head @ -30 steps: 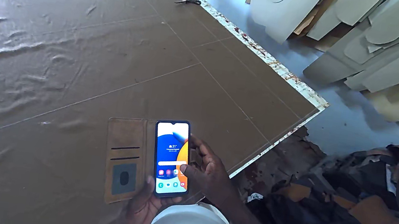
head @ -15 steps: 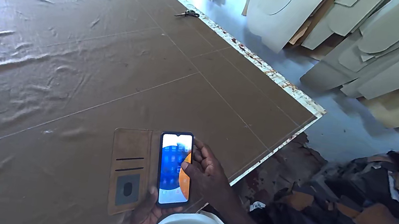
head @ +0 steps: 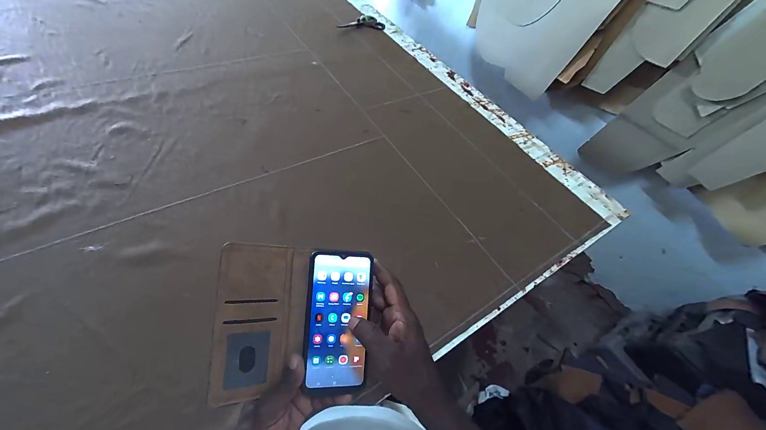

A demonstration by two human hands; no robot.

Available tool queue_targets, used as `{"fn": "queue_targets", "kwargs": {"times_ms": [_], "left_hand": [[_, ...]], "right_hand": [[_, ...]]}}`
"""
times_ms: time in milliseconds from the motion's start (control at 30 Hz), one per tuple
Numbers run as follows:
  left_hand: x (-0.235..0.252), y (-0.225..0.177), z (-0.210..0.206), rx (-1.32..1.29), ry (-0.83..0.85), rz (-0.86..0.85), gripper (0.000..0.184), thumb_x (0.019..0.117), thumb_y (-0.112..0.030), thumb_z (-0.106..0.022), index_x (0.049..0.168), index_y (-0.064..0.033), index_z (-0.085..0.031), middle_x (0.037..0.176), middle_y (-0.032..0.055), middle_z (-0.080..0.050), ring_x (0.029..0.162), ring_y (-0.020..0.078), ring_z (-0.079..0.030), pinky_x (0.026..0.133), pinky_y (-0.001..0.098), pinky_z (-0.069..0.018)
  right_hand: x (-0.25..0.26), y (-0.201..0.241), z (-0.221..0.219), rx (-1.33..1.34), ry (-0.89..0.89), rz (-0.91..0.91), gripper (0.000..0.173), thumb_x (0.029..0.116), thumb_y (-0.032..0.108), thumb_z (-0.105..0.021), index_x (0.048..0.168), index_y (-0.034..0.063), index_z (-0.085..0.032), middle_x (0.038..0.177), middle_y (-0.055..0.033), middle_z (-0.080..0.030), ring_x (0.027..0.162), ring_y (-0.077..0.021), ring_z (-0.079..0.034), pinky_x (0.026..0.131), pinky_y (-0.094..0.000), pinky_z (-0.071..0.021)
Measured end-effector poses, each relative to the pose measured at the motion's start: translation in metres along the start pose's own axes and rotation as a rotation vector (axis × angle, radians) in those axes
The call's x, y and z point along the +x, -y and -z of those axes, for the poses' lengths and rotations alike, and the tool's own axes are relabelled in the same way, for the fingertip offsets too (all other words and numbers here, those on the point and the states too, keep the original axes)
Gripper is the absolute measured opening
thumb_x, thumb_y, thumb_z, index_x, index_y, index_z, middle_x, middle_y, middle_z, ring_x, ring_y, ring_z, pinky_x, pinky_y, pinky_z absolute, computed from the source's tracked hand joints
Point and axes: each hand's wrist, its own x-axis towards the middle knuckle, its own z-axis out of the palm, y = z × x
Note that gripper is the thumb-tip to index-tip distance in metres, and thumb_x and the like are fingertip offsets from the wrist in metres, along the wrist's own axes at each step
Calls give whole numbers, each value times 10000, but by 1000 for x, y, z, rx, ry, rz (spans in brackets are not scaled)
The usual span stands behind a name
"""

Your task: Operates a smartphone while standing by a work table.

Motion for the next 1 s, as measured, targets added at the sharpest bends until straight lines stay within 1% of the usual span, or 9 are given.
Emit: {"fn": "queue_targets", "kwargs": {"times_ms": [100,167,233,300,333,533,600,833,1000], "left_hand": [[0,1,1,-24,7,12,488,1041,-355,-563,1400,-26,-548,1326,252,-629,1153,382,-671,1016,546,-539],[0,1,0,-14,1,16,493,1039,-359,-566,1399,-23,-544,1322,250,-631,1152,379,-672,1018,543,-539],[0,1,-2,7,-19,13,493,1028,-362,-583,1386,-24,-554,1305,239,-644,1137,370,-681,1007,534,-549],[1,1,-2,13,-15,7,489,1029,-362,-578,1381,-22,-561,1296,235,-651,1131,363,-686,1003,527,-553],[1,1,-2,8,-6,6,487,1031,-356,-576,1382,-18,-559,1295,240,-650,1132,367,-685,1005,529,-552],[-1,3,1,-3,-13,12,504,1030,-349,-585,1395,-5,-537,1316,252,-631,1146,384,-673,1011,552,-544],[-1,3,1,8,3,14,504,1037,-356,-571,1396,-5,-534,1323,248,-628,1154,382,-669,1013,551,-542],[-1,3,0,25,9,20,499,1042,-354,-562,1397,-5,-529,1309,254,-632,1135,380,-677,1010,540,-546],[-1,4,1,29,21,10,497,1043,-347,-564,1392,5,-532,1312,255,-630,1151,384,-668,1016,549,-540]], "right_hand": [[-5,-7,1,-20,2,51,652,1005,89,-514,1609,198,-295,1358,-72,-639,1129,-215,-686,946,-398,-600],[-7,-13,0,-130,-37,72,670,1001,145,-522,1621,195,-273,1324,-55,-659,1088,-181,-699,912,-386,-612],[-8,-16,-3,-235,-82,62,771,950,239,-635,1622,190,-260,1287,-41,-669,1063,-146,-697,894,-373,-613],[-7,-14,-5,-240,-89,28,916,887,352,-768,1624,211,-242,1276,-39,-668,1064,-139,-695,908,-366,-612],[-7,-13,-6,-217,-88,27,947,871,367,-796,1625,217,-243,1275,-40,-668,1062,-145,-698,910,-367,-616],[-8,-8,-4,-205,-118,28,834,924,328,-733,1615,214,-279,1300,-29,-660,1075,-137,-692,903,-346,-611],[-8,-7,-5,-203,-121,38,817,934,297,-708,1618,206,-270,1342,-33,-642,1092,-143,-687,905,-351,-610],[-9,-6,-7,-269,-156,46,891,895,319,-723,1633,238,-231,1430,-36,-555,1131,-130,-650,892,-355,-601],[-6,-6,-12,-343,-165,65,990,854,443,-778,1639,316,-188,1517,-24,-471,1147,-137,-638,895,-386,-596]]}}
